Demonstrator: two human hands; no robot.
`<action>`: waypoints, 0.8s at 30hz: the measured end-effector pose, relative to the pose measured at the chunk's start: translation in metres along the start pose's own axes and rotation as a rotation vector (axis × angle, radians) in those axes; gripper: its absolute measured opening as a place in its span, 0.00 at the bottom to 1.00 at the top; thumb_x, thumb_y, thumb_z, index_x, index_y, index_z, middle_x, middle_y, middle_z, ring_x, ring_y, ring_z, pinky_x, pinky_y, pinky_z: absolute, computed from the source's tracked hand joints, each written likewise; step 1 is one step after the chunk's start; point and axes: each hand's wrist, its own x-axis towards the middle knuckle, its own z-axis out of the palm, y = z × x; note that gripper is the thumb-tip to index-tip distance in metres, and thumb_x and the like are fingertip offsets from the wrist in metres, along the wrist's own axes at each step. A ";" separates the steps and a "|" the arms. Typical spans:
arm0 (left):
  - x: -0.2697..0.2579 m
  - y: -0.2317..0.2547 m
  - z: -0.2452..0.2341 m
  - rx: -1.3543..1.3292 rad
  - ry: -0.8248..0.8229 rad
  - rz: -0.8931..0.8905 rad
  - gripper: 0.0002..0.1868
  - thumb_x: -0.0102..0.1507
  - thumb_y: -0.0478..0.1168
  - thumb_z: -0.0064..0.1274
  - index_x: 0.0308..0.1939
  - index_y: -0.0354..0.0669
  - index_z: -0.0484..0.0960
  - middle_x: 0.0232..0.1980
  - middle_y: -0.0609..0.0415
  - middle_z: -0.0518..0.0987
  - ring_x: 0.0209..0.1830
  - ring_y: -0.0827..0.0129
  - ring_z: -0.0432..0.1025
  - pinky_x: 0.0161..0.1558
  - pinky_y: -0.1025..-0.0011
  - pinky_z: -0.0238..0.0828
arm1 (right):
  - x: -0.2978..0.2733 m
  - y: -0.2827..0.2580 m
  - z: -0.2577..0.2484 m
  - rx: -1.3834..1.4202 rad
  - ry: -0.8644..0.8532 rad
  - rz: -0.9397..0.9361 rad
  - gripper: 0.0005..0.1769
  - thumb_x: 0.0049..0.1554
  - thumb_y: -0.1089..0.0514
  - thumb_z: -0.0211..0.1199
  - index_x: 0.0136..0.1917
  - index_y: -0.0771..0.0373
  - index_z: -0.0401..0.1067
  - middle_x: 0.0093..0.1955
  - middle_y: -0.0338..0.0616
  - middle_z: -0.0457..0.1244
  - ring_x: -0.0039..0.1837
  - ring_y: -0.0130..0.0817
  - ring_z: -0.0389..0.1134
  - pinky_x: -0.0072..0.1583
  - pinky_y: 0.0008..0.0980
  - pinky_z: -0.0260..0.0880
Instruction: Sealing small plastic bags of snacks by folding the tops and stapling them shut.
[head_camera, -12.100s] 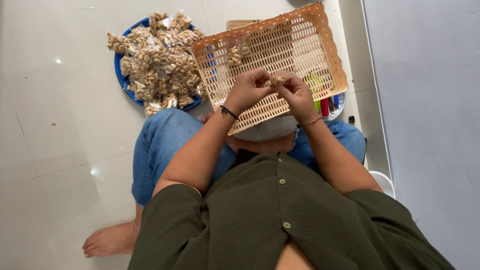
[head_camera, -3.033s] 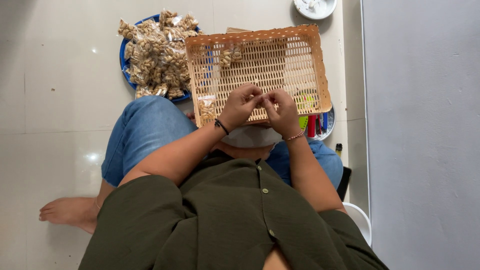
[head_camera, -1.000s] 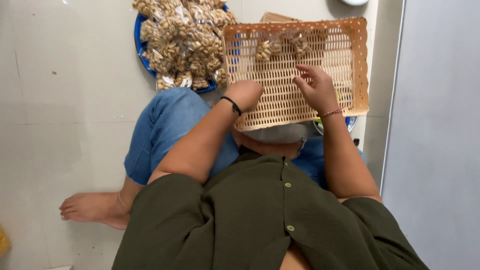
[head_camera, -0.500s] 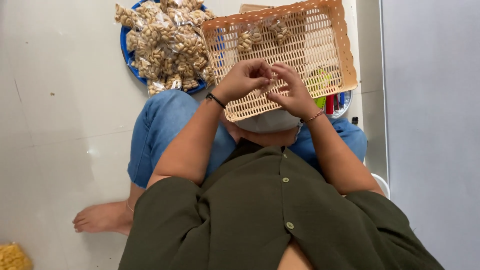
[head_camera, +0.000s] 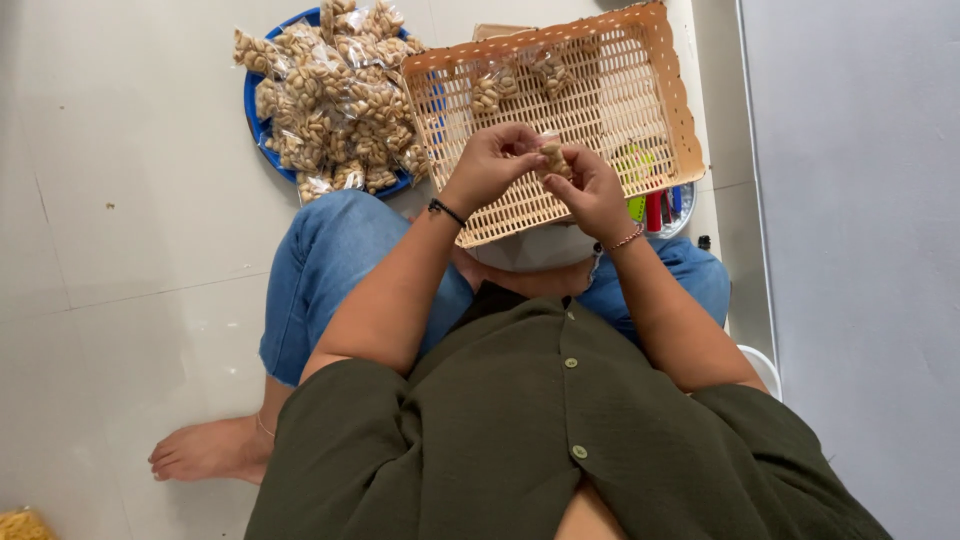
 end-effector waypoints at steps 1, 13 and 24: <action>0.000 -0.002 0.001 0.002 0.000 0.003 0.12 0.56 0.35 0.71 0.43 0.46 0.88 0.32 0.58 0.81 0.35 0.76 0.75 0.38 0.79 0.75 | 0.000 0.006 -0.004 0.001 0.000 -0.004 0.13 0.59 0.64 0.72 0.56 0.64 0.73 0.40 0.41 0.66 0.45 0.21 0.67 0.45 0.22 0.72; -0.010 0.030 0.018 -0.288 0.035 -0.319 0.20 0.59 0.36 0.69 0.51 0.31 0.80 0.38 0.44 0.80 0.37 0.63 0.81 0.34 0.68 0.86 | 0.005 0.020 -0.010 -0.725 0.178 -0.685 0.26 0.52 0.48 0.80 0.56 0.61 0.74 0.52 0.47 0.65 0.54 0.48 0.68 0.56 0.45 0.67; 0.005 -0.035 0.006 -0.075 -0.064 -0.311 0.16 0.59 0.32 0.65 0.50 0.37 0.83 0.40 0.42 0.85 0.37 0.68 0.81 0.36 0.75 0.84 | 0.007 0.032 -0.024 -0.296 -0.028 0.038 0.04 0.60 0.60 0.70 0.46 0.62 0.76 0.29 0.43 0.67 0.33 0.26 0.64 0.39 0.25 0.61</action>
